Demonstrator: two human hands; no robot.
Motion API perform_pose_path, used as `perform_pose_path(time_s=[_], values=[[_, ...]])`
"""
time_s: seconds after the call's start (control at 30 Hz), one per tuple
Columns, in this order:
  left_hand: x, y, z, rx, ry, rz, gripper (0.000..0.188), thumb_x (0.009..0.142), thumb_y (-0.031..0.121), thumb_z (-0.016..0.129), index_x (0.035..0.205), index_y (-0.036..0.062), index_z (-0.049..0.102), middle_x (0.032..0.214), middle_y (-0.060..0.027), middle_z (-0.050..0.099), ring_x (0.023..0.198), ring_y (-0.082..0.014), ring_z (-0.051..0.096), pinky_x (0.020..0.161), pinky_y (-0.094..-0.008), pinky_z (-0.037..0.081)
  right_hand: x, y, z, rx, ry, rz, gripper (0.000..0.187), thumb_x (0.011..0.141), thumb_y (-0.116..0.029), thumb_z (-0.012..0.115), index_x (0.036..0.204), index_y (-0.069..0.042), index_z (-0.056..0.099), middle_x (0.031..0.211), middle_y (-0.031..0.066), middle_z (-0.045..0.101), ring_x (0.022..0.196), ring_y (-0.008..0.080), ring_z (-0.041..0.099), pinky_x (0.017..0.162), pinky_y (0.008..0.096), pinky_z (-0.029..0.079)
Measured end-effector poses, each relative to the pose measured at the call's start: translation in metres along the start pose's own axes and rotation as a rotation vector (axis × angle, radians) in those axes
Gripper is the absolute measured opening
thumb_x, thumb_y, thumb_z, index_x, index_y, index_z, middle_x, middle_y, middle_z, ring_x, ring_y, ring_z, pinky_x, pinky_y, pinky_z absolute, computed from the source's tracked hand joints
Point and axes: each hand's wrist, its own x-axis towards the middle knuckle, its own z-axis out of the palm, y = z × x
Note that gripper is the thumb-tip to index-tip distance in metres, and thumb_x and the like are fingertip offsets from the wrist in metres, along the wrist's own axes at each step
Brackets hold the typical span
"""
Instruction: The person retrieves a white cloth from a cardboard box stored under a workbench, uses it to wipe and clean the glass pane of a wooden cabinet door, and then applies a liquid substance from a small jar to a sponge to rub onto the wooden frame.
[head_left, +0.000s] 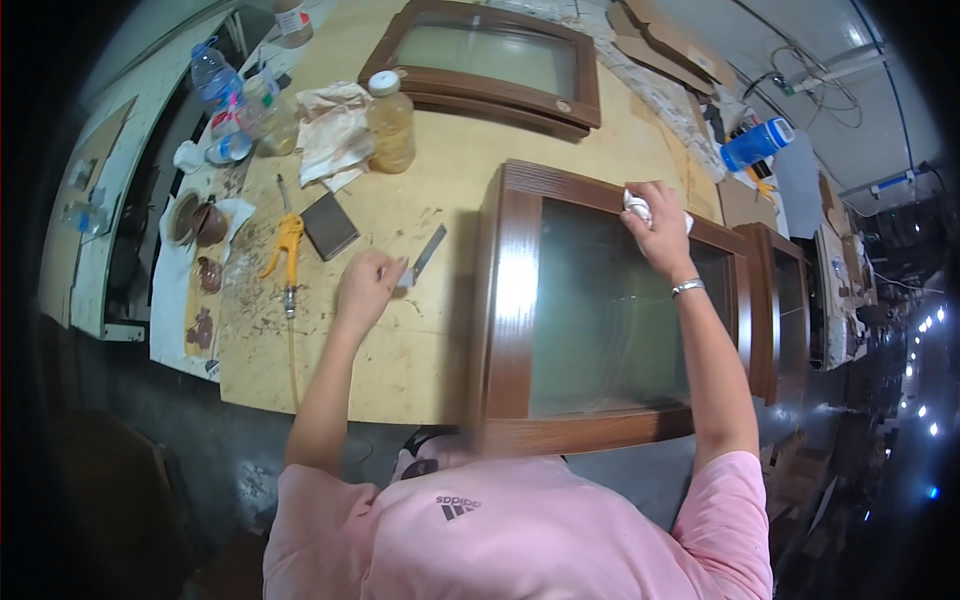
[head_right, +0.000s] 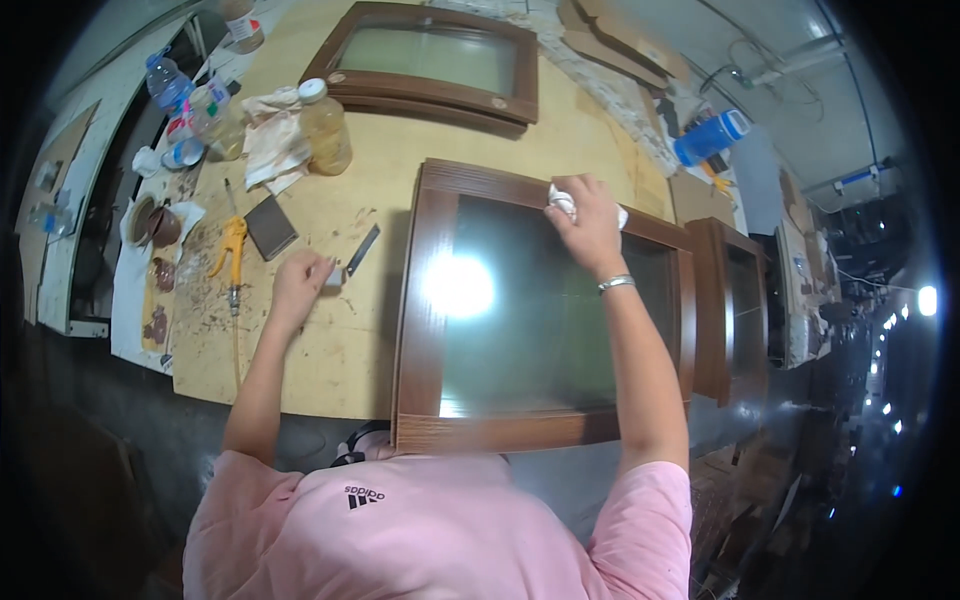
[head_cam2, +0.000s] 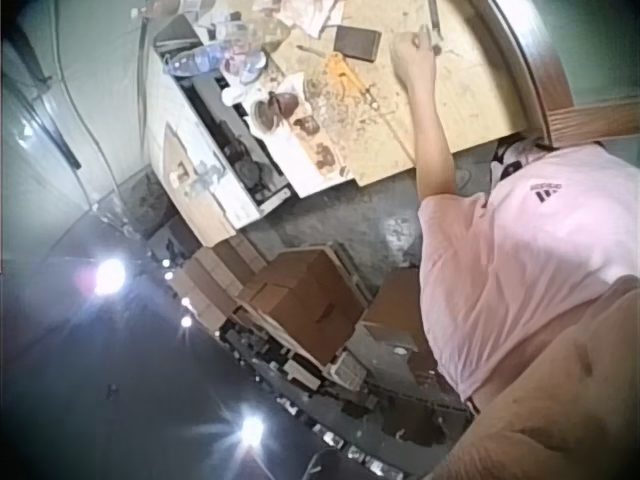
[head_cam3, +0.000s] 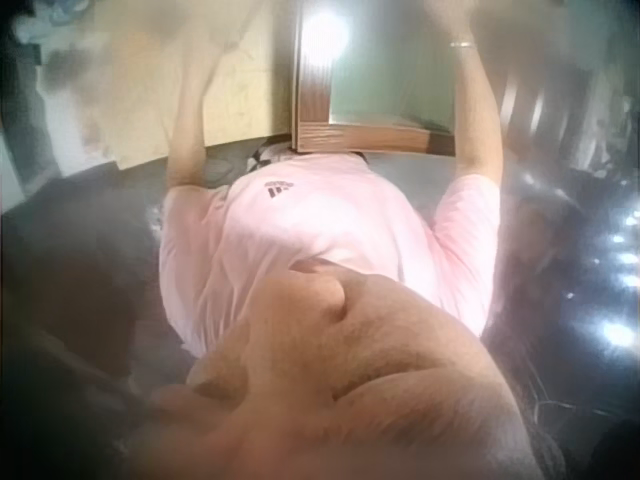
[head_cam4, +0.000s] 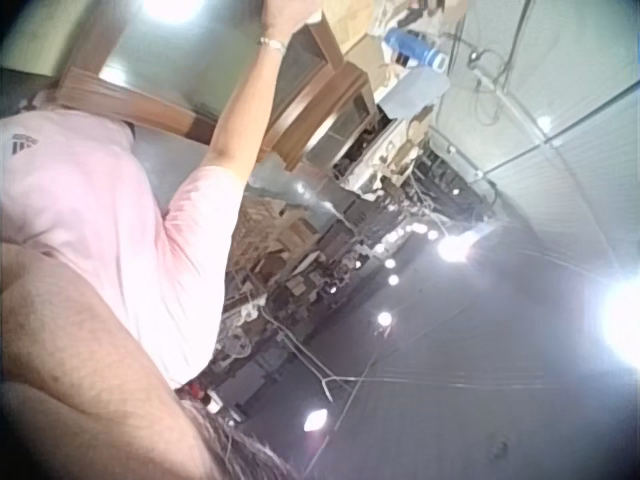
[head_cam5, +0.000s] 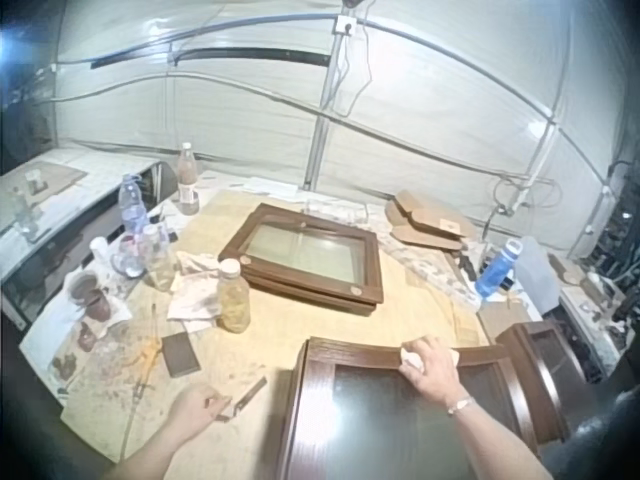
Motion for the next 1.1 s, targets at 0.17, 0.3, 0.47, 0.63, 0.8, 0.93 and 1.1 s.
perform_pose_path(time_s=[0.17,0.3,0.47,0.63,0.8,0.93,1.1], values=[[-0.013,-0.036,-0.024,0.155,0.227,-0.072,0.035,0.086,0.035,0.072,0.106,0.0066,0.067,0.108,-0.0124,0.065,0.103,-0.0312,0.061,0.084,-0.0439,0.049,0.001,-0.009,0.003,-0.015,-0.014,0.016,0.034,0.079,-0.021,0.072,0.111,-0.008,0.064,0.104,0.0127,0.06,0.101,0.035,0.054,0.091,0.0442,0.044],[0.035,-0.033,-0.033,0.428,0.348,-0.195,0.047,0.085,0.039,0.072,0.117,0.006,0.061,0.126,-0.0148,0.058,0.116,-0.0358,0.053,0.09,-0.0482,0.048,0.001,-0.006,0.001,-0.047,0.002,0.001,0.035,0.079,-0.022,0.072,0.111,-0.008,0.064,0.103,0.0128,0.06,0.101,0.0351,0.054,0.091,0.0446,0.044],[0.06,-0.028,-0.007,0.547,0.39,-0.239,0.061,0.084,0.038,0.072,0.134,0.0077,0.051,0.145,-0.013,0.046,0.123,-0.0409,0.047,0.099,-0.0515,0.044,0.001,-0.006,0.001,-0.035,0.021,0.008,0.033,0.079,-0.023,0.072,0.108,-0.009,0.066,0.104,0.0129,0.061,0.099,0.0349,0.056,0.089,0.0448,0.046],[0.036,0.013,-0.005,0.239,0.312,0.045,0.05,0.075,0.021,0.071,0.122,0.0086,0.064,0.144,-0.0103,0.05,0.127,-0.0327,0.047,0.107,-0.0414,0.041,0.003,-0.001,-0.004,-0.053,0.02,0.017,0.033,0.079,-0.024,0.072,0.108,-0.01,0.066,0.105,0.0129,0.061,0.1,0.0352,0.056,0.091,0.0439,0.045],[0.035,-0.001,0.031,0.165,0.351,0.314,0.038,0.08,0.019,0.073,0.116,0.0072,0.068,0.135,-0.0129,0.058,0.121,-0.0336,0.053,0.103,-0.0421,0.045,0.001,-0.002,0.001,-0.019,-0.003,0.022,0.034,0.081,-0.027,0.069,0.109,-0.009,0.065,0.105,0.0137,0.06,0.101,0.0355,0.055,0.09,0.0448,0.045],[0.003,-0.021,0.007,-0.099,0.422,0.182,0.026,0.084,0.012,0.071,0.109,0.0049,0.07,0.117,-0.0138,0.068,0.106,-0.0314,0.063,0.09,-0.0389,0.052,-0.002,-0.003,0.0,-0.027,0.039,-0.019,0.034,0.081,-0.026,0.069,0.109,-0.008,0.064,0.104,0.0139,0.059,0.099,0.0363,0.055,0.088,0.0456,0.045],[-0.052,-0.115,-0.061,0.004,0.733,-0.086,0.018,0.087,0.008,0.067,0.104,0.0028,0.072,0.098,-0.0145,0.071,0.089,-0.0303,0.067,0.08,-0.0364,0.053,-0.002,-0.01,0.006,-0.004,0.036,-0.018,0.035,0.082,-0.026,0.07,0.112,-0.008,0.064,0.104,0.0139,0.059,0.1,0.0357,0.056,0.089,0.045,0.045]])
